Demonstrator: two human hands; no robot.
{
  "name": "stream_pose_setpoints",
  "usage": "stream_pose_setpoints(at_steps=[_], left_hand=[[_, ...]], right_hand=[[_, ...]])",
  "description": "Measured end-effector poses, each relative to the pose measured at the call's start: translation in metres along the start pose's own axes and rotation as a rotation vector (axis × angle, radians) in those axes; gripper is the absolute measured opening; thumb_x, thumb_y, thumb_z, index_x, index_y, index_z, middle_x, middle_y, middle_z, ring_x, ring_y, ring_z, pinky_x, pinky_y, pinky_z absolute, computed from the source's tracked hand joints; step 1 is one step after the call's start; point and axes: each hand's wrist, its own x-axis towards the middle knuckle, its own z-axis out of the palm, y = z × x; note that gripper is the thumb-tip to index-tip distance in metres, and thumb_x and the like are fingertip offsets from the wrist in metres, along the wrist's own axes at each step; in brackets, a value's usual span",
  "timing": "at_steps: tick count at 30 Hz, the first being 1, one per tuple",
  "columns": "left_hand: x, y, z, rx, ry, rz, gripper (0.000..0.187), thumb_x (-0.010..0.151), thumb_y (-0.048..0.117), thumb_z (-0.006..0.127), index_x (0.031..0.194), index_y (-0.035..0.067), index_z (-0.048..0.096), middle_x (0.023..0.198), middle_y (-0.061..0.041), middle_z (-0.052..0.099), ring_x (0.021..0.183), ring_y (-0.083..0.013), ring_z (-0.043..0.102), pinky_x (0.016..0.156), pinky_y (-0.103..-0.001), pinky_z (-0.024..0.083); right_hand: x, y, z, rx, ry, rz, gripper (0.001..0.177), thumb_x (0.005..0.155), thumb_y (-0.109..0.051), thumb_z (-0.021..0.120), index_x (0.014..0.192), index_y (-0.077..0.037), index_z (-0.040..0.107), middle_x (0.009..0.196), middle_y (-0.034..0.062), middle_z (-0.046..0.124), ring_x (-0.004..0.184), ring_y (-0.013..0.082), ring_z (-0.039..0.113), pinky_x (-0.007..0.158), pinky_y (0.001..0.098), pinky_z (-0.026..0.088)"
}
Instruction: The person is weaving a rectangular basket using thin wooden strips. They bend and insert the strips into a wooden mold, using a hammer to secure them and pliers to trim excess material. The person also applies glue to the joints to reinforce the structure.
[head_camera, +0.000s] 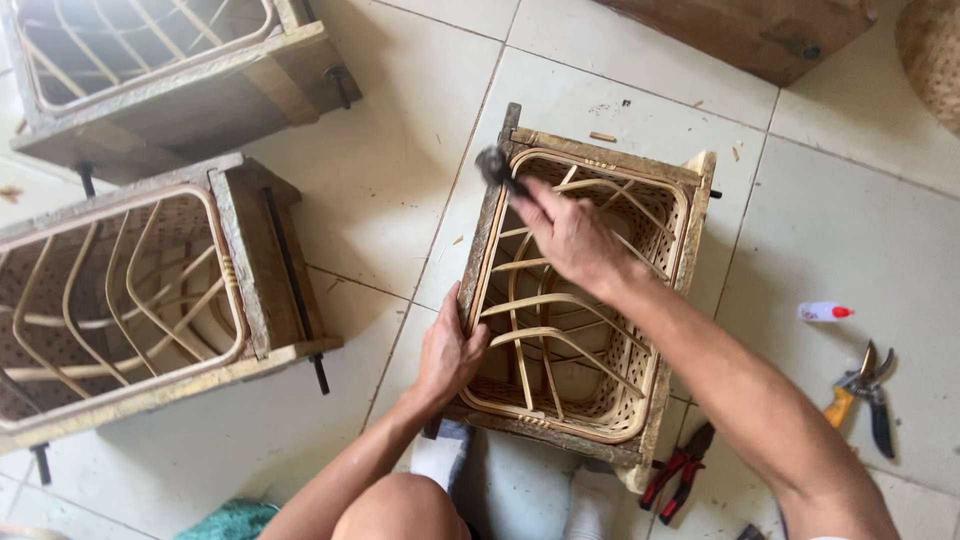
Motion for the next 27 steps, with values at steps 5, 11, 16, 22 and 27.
stream_pose_setpoints(at_steps=[5, 11, 16, 22, 27], left_hand=[[0.008, 0.004, -0.004, -0.015, 0.073, 0.101, 0.075, 0.084, 0.018, 0.066, 0.150, 0.002, 0.035, 0.100, -0.031, 0.070, 0.092, -0.0465, 0.070, 0.082, -0.052, 0.055], [0.014, -0.006, 0.000, 0.001, 0.132, 0.237, 0.068, 0.085, 0.018, 0.067, 0.146, 0.003, 0.040, 0.104, -0.030, 0.070, 0.096, -0.0484, 0.069, 0.083, -0.053, 0.054], [0.006, -0.016, 0.006, 0.063, 0.075, 0.147, 0.071, 0.088, 0.022, 0.065, 0.150, 0.006, 0.035, 0.101, -0.031, 0.069, 0.093, -0.0504, 0.066, 0.080, -0.055, 0.053], [0.001, -0.006, 0.003, 0.086, 0.059, 0.090, 0.068, 0.088, 0.024, 0.063, 0.149, 0.010, 0.037, 0.096, -0.029, 0.071, 0.086, -0.0452, 0.070, 0.078, -0.053, 0.055], [0.002, -0.005, 0.002, 0.019, 0.084, 0.202, 0.065, 0.086, 0.020, 0.063, 0.146, 0.008, 0.042, 0.103, -0.027, 0.071, 0.094, -0.0423, 0.071, 0.083, -0.049, 0.055]], right_hand=[[-0.027, -0.025, 0.012, 0.032, -0.040, -0.062, 0.046, 0.110, -0.030, 0.037, 0.143, -0.003, 0.051, 0.052, -0.0038, 0.046, 0.032, 0.0064, 0.037, 0.025, 0.0242, 0.036], [-0.079, -0.036, 0.005, 0.019, -0.157, 0.160, 0.048, 0.109, -0.033, 0.039, 0.150, -0.010, 0.047, 0.048, 0.0000, 0.044, 0.033, 0.0092, 0.033, 0.029, 0.0276, 0.030], [-0.197, -0.004, -0.012, 0.113, 0.361, 0.087, 0.042, 0.107, -0.030, 0.046, 0.136, -0.005, 0.061, 0.062, -0.0020, 0.060, 0.039, 0.0061, 0.049, 0.029, 0.0230, 0.042], [-0.340, 0.089, -0.005, -0.256, 0.672, 0.625, 0.045, 0.105, -0.036, 0.056, 0.137, -0.005, 0.065, 0.073, 0.0174, 0.069, 0.062, 0.0272, 0.067, 0.056, 0.0419, 0.052], [-0.406, 0.170, 0.034, -0.331, 0.438, 1.041, 0.052, 0.101, -0.047, 0.054, 0.142, -0.015, 0.064, 0.080, 0.0230, 0.075, 0.074, 0.0405, 0.074, 0.070, 0.0501, 0.057]])
